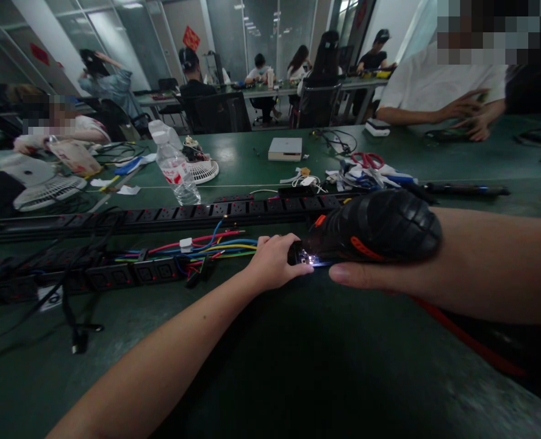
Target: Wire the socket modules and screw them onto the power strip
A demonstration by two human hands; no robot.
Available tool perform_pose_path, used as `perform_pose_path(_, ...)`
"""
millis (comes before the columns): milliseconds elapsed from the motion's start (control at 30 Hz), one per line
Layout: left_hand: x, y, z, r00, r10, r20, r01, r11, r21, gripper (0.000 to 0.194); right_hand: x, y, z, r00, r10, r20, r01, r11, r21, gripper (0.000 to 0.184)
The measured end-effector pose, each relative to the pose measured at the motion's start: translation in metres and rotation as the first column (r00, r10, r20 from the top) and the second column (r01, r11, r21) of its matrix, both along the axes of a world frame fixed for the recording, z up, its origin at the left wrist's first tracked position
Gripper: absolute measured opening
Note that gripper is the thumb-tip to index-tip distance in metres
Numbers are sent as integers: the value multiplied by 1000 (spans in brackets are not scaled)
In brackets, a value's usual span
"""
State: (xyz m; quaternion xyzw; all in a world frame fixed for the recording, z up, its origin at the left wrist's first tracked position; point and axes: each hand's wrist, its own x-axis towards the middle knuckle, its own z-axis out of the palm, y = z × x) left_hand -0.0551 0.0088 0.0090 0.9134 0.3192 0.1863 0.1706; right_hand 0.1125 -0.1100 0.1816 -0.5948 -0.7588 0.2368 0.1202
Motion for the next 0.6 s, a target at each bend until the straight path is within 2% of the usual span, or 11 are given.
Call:
perform_pose_path(167, 0, 0, 0, 1000, 7, -7, -7, 1000, -5, 50, 2, 2, -3, 999, -44, 29, 45, 998, -34, 50)
perform_pose_path(367, 0, -1, -1, 1000, 6, 6, -6, 1000, 4, 48, 4, 0, -6, 998, 45, 47, -49, 996, 69, 33)
perform_pose_path(600, 0, -1, 0, 1000, 10, 4, -10, 1000, -2, 46, 3, 0, -5, 993, 28, 111, -34, 998, 52, 34)
